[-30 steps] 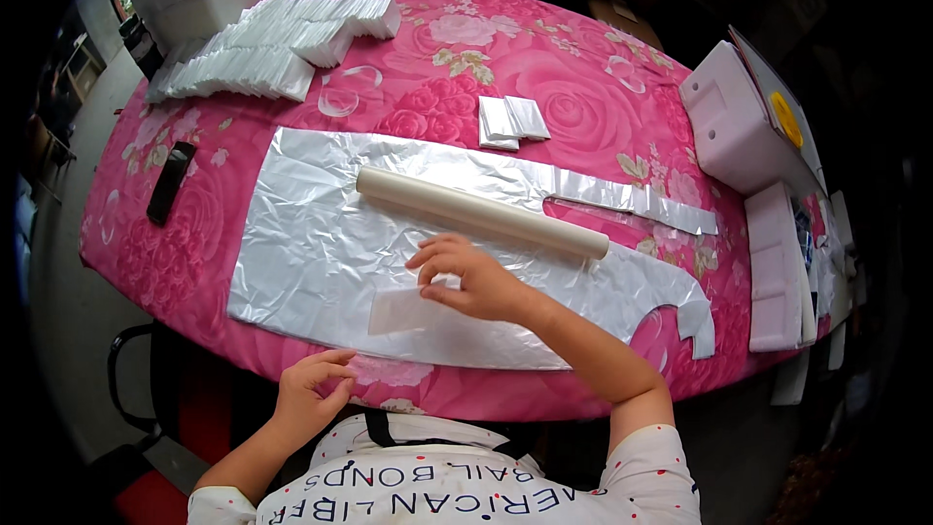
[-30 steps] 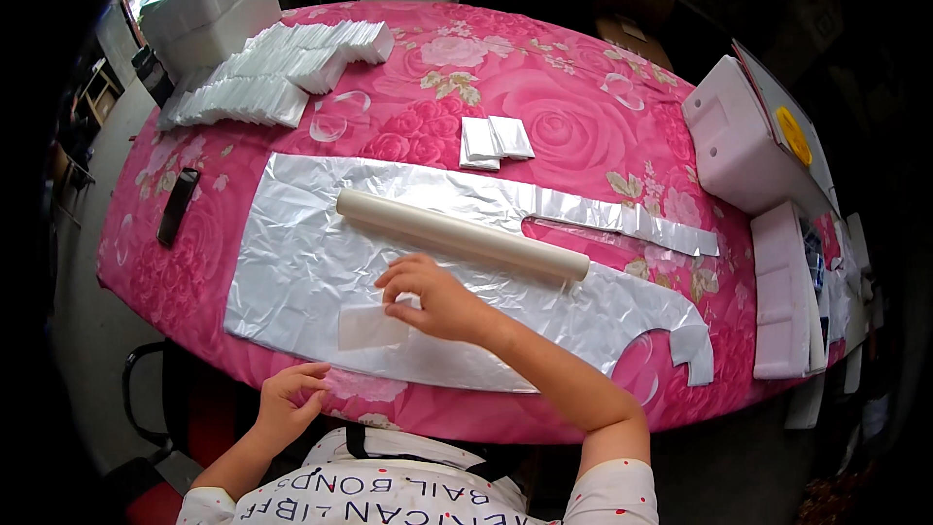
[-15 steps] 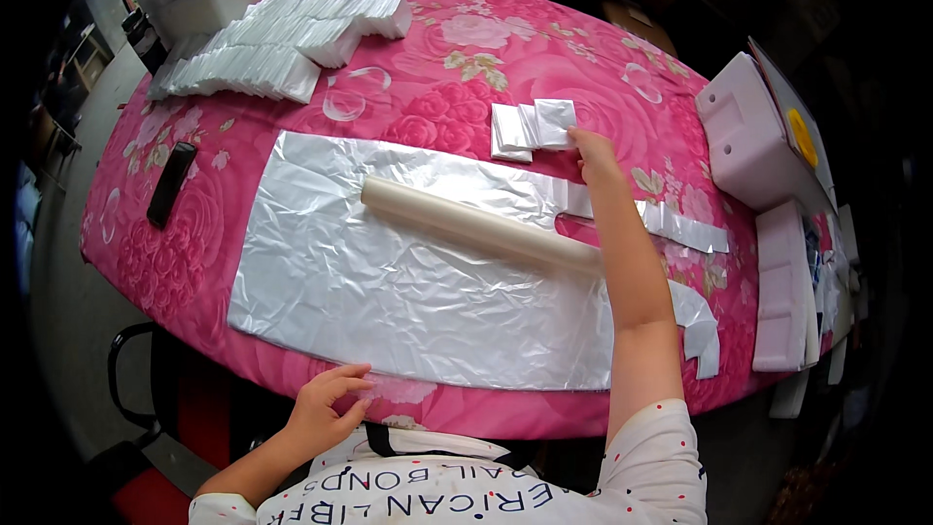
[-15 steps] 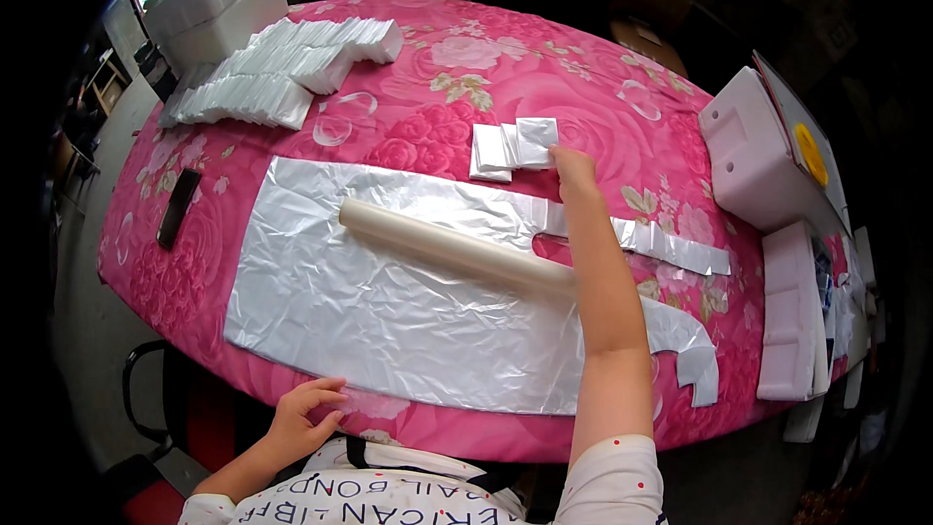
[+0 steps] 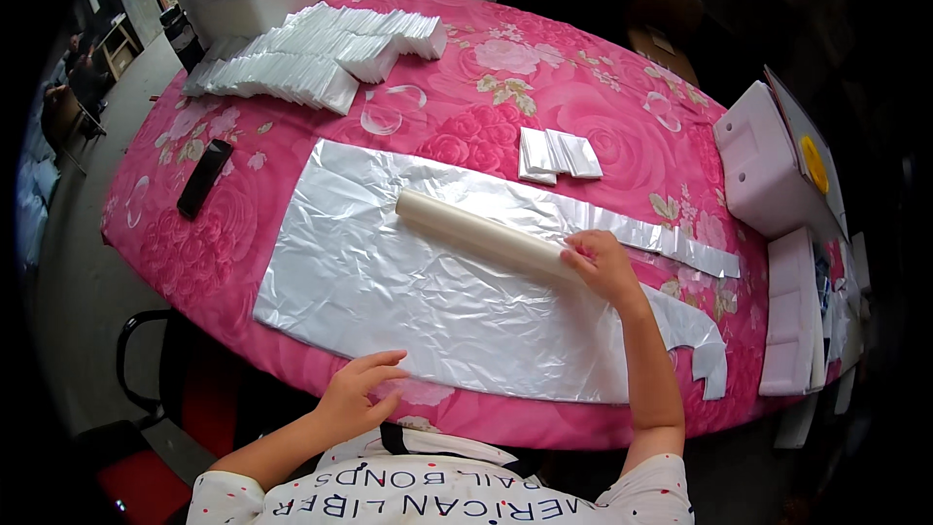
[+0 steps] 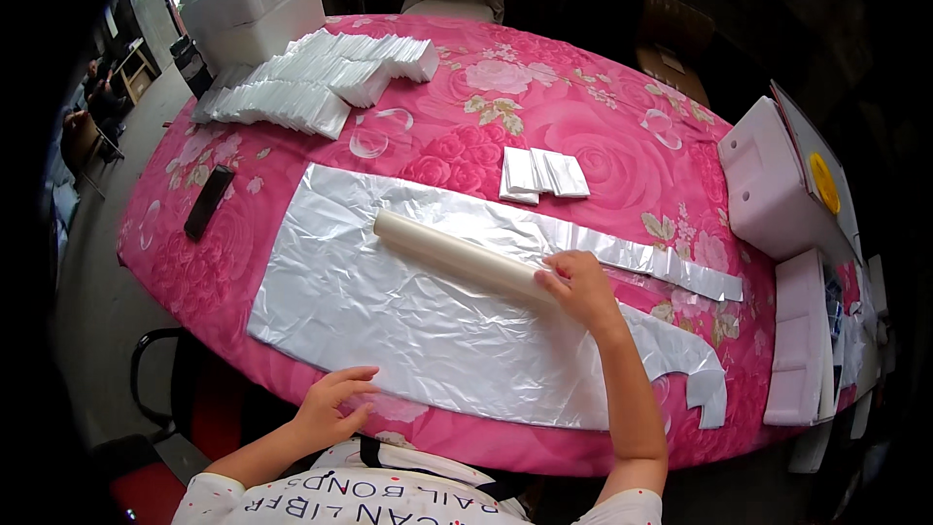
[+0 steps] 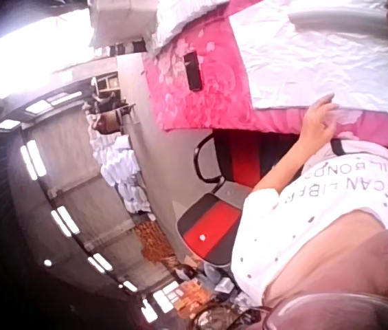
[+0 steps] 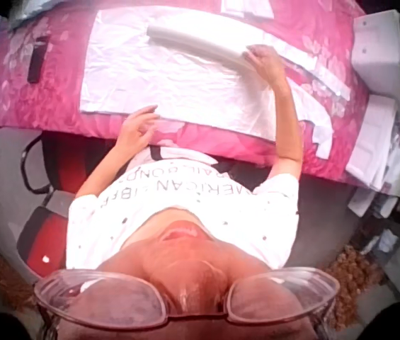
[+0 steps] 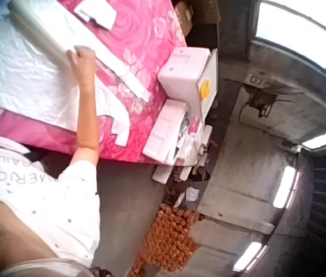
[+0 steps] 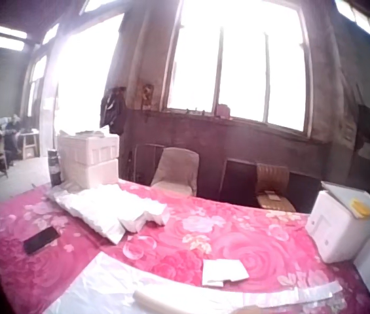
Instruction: The person wraps small white rectangular items in clear plastic film on a pink floral tablecloth. They unroll the film, place an item, fold the film around it, and stack the wrapped unit. The process repeats with multiple items.
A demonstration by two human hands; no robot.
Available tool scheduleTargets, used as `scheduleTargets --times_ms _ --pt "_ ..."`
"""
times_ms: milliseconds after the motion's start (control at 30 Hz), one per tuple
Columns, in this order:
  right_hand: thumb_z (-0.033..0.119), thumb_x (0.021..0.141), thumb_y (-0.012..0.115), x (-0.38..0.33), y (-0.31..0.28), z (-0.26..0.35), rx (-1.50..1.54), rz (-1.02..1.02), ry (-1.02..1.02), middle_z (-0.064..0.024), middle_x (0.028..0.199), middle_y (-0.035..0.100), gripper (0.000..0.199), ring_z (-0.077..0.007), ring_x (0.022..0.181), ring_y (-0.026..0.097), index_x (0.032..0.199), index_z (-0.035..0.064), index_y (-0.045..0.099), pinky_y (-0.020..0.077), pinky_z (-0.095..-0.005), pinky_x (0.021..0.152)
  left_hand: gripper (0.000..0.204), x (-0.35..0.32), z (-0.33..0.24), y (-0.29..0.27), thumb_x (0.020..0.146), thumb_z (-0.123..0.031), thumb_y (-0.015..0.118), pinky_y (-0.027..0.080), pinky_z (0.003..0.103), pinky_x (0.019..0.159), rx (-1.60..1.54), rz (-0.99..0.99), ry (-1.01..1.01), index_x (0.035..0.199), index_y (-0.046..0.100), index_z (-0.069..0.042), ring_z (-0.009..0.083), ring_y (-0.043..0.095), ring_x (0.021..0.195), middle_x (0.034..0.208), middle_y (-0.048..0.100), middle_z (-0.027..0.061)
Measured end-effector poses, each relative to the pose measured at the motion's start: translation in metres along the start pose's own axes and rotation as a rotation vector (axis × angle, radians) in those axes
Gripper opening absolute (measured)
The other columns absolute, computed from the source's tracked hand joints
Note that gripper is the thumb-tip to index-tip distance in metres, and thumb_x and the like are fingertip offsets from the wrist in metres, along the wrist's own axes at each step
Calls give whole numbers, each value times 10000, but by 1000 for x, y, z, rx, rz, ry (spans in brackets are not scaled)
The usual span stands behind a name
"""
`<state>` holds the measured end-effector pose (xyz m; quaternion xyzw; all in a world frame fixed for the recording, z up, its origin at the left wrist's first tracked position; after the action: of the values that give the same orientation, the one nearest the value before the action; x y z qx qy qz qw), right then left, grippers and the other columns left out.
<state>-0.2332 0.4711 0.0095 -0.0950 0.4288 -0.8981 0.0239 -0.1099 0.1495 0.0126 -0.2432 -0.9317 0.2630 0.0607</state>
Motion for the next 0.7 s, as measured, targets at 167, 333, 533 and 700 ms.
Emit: scheduleTargets --times_ms 167,333,533,700 --pt "294 762 682 -74 -9 41 -188 -139 80 -118 808 585 346 -283 809 545 981 28 657 447 -371 713 442 36 -17 39 782 -187 649 350 389 1002 125 63 241 1175 524 -29 324 413 1216 1338 416 180" --pt "212 855 564 -124 52 87 240 98 -8 -179 1119 553 337 -308 1070 494 1123 10 592 388 -389 920 784 74 -38 87 790 -355 642 233 451 1062 284 79 327 1379 258 -9 452 177 1312 1428 116 304" --pt "232 859 505 -144 40 39 -327 -41 -14 -153 1396 357 467 -304 1300 313 1287 50 454 243 -408 1067 834 87 -57 125 776 -437 621 174 464 1083 467 125 378 1401 245 -32 468 71 1339 1438 40 321" --pt "190 884 436 -183 -50 -75 -448 -235 241 -189 1371 384 459 -317 1283 344 1294 -15 424 251 -391 1069 736 84 -77 143 761 -400 624 194 465 1077 507 204 431 1351 364 -47 453 86 1344 1447 76 299"
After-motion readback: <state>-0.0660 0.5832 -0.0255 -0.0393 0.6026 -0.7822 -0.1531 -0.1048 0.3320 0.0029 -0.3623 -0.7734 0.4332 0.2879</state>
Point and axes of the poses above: each hand's wrist, its own x-axis towards the middle knuckle, its own y-axis out of the palm, z = x × y, the point moved 10 cm from there along x, towards the middle knuckle
